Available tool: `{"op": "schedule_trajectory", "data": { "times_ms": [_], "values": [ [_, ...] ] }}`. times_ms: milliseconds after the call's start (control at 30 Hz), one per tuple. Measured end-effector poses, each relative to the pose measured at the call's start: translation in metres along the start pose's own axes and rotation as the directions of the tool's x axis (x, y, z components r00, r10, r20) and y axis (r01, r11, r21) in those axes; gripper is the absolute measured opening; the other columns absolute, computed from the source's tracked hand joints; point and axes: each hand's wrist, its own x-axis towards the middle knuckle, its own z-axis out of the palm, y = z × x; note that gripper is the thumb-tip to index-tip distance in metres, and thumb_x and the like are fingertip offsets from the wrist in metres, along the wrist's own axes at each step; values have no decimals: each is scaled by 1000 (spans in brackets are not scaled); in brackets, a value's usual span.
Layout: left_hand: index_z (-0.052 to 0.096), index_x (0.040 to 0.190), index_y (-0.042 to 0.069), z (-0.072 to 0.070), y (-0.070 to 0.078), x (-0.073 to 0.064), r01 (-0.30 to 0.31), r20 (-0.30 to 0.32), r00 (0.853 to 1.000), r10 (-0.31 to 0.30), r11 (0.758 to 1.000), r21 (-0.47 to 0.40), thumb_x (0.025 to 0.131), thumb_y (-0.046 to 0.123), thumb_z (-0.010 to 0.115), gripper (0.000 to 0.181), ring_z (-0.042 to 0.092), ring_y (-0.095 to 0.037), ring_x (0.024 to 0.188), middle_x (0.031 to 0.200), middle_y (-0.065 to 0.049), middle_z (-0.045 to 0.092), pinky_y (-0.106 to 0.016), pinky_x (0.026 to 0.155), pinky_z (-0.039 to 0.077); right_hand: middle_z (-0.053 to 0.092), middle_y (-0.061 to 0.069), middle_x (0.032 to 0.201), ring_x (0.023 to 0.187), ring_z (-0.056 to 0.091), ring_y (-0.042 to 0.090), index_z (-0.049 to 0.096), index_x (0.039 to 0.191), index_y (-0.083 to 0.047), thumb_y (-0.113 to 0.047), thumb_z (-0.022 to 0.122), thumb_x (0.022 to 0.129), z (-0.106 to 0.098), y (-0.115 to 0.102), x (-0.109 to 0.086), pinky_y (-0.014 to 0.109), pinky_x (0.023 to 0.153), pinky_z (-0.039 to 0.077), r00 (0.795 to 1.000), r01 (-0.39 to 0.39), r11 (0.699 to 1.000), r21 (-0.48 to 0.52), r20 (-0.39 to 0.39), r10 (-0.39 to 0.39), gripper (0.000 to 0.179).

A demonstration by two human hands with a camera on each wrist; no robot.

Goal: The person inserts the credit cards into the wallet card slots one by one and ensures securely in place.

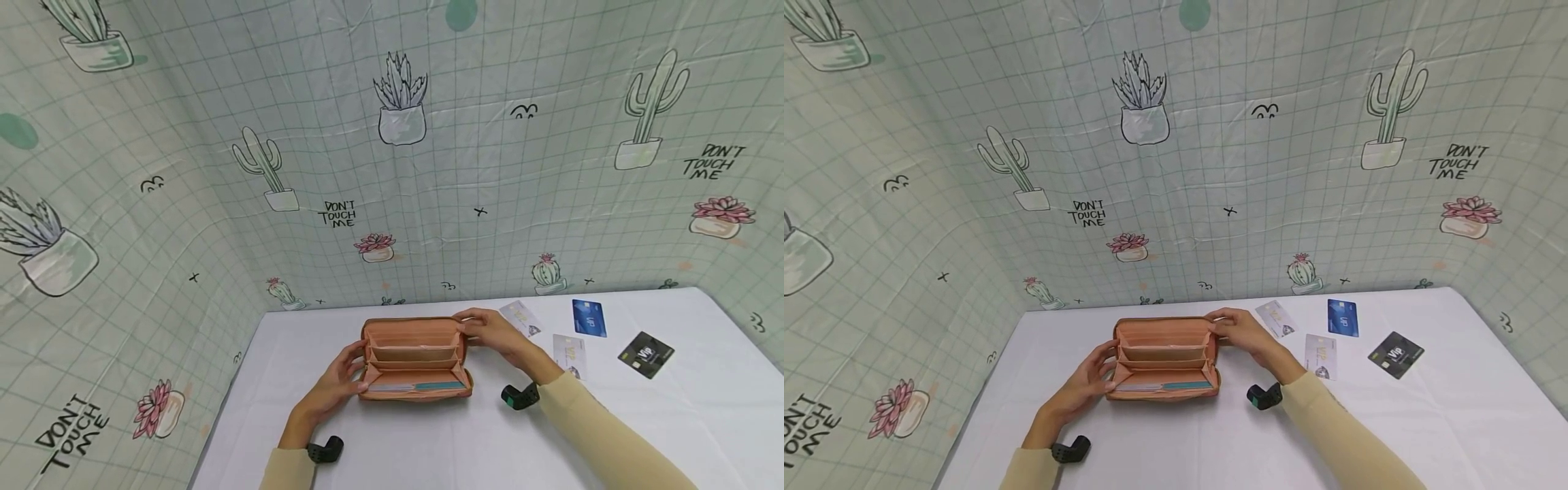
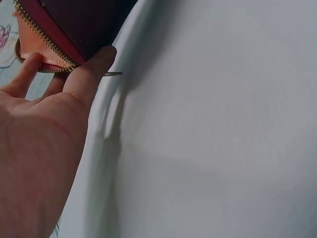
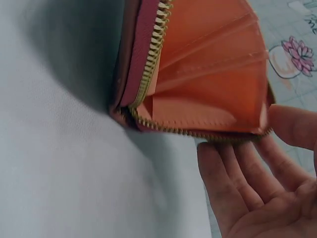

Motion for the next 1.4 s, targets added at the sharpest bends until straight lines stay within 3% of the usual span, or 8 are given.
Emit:
{"op": "schedule_trajectory", "data": {
  "times_ms": [233,467,767,900,1100,1400],
  "values": [
    [16,166,-1,-6,-2,-4,-5,-20,1000,5,1000,10,95,6,76,93,48,-13,133,159,-15,33,-26,101,48,63,31,140,123,67,37,54,144,11,-13,61,108,-11,-2,-21,48,102,56,997,13,997,-78,-80,-20,44],
    [13,168,3,-9,-3,-4,-35,1,999,35,999,-39,93,11,81,101,46,-15,137,164,-24,28,-28,109,46,61,32,141,124,66,38,52,143,14,-11,61,106,-36,4,-49,39,97,58,985,4,988,-153,-170,-30,45],
    [12,168,4,-10,-3,-4,-14,-1,1000,14,998,-56,95,7,78,98,46,-14,138,161,-17,31,-28,106,48,61,31,141,123,65,37,50,148,10,-15,62,107,-80,17,-83,25,85,57,950,-88,954,-288,-313,-7,50],
    [11,168,4,-8,-3,-4,-13,0,1000,13,999,-52,96,7,77,98,46,-14,138,162,-19,30,-28,105,48,59,33,141,124,62,41,48,148,12,-17,65,106,-97,26,-96,20,81,51,929,-134,934,-330,-371,2,53],
    [11,169,4,-8,-2,-4,-16,5,1000,17,998,-58,96,8,77,98,45,-14,138,163,-21,28,-29,105,49,54,39,140,128,55,55,45,147,16,-17,65,104,-111,37,-110,37,89,52,901,-209,905,-370,-433,31,57],
    [12,169,5,-9,-3,-4,-12,5,1000,12,998,-61,96,7,77,97,46,-15,137,161,-19,29,-29,102,49,52,44,133,120,55,57,42,142,20,-13,73,97,-115,49,-113,58,93,50,874,-287,871,-399,-481,68,64]
  ]
}}
